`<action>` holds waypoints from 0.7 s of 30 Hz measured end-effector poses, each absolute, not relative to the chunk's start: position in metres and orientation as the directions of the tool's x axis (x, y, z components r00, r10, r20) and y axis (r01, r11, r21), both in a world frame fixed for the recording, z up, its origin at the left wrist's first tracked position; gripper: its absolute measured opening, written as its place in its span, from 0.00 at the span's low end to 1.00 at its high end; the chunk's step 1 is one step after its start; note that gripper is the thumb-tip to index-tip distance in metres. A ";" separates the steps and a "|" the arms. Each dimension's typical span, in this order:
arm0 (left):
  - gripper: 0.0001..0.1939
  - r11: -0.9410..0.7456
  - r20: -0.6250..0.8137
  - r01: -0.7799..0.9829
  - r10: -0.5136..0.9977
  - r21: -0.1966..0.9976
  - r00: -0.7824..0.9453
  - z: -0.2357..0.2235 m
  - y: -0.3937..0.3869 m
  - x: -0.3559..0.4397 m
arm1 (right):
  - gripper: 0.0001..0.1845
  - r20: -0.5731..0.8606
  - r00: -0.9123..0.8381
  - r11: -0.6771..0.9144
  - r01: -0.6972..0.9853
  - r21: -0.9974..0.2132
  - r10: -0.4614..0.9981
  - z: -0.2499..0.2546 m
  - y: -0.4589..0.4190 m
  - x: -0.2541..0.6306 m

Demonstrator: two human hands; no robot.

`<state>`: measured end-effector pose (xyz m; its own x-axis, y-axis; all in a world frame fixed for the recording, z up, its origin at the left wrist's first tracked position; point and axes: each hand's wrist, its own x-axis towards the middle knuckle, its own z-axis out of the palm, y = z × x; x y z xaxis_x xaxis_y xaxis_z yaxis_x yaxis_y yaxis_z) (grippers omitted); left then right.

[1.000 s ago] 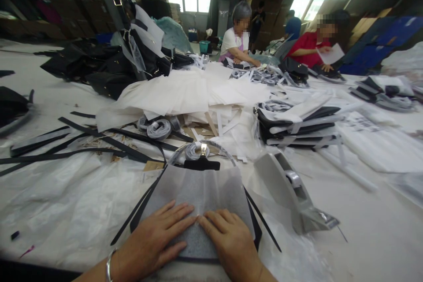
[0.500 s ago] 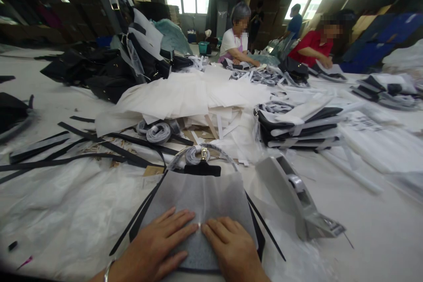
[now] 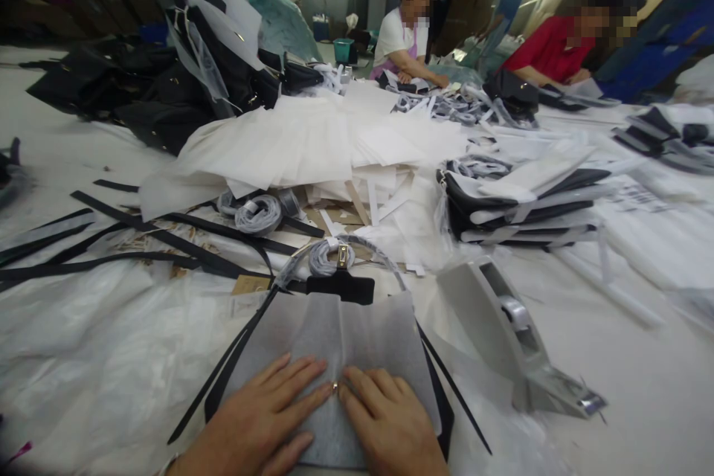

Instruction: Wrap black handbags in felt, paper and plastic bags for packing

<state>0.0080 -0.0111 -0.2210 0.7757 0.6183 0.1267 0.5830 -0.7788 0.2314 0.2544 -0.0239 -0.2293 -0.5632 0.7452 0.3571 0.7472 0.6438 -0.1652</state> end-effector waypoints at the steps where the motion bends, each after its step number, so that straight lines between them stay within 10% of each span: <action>1: 0.28 -0.777 0.118 0.589 0.621 0.222 0.775 -0.220 -0.011 0.009 | 0.20 0.350 -0.553 0.632 0.756 -0.172 0.757 -0.230 -0.023 0.254; 11: 0.29 -0.791 0.148 0.597 0.612 0.132 0.777 -0.228 -0.021 0.002 | 0.31 0.175 -0.701 0.710 0.704 0.012 0.691 -0.227 -0.027 0.265; 21: 0.33 -0.742 0.043 0.634 0.656 0.220 0.753 -0.221 -0.019 0.000 | 0.34 0.056 -0.679 0.680 0.722 -0.128 0.732 -0.218 -0.023 0.268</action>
<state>0.0000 -0.0190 -0.2209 0.7534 0.6562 0.0430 0.6336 -0.7418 0.2197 0.2676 -0.0230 -0.2184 -0.6794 0.7316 0.0559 0.7218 0.6801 -0.1282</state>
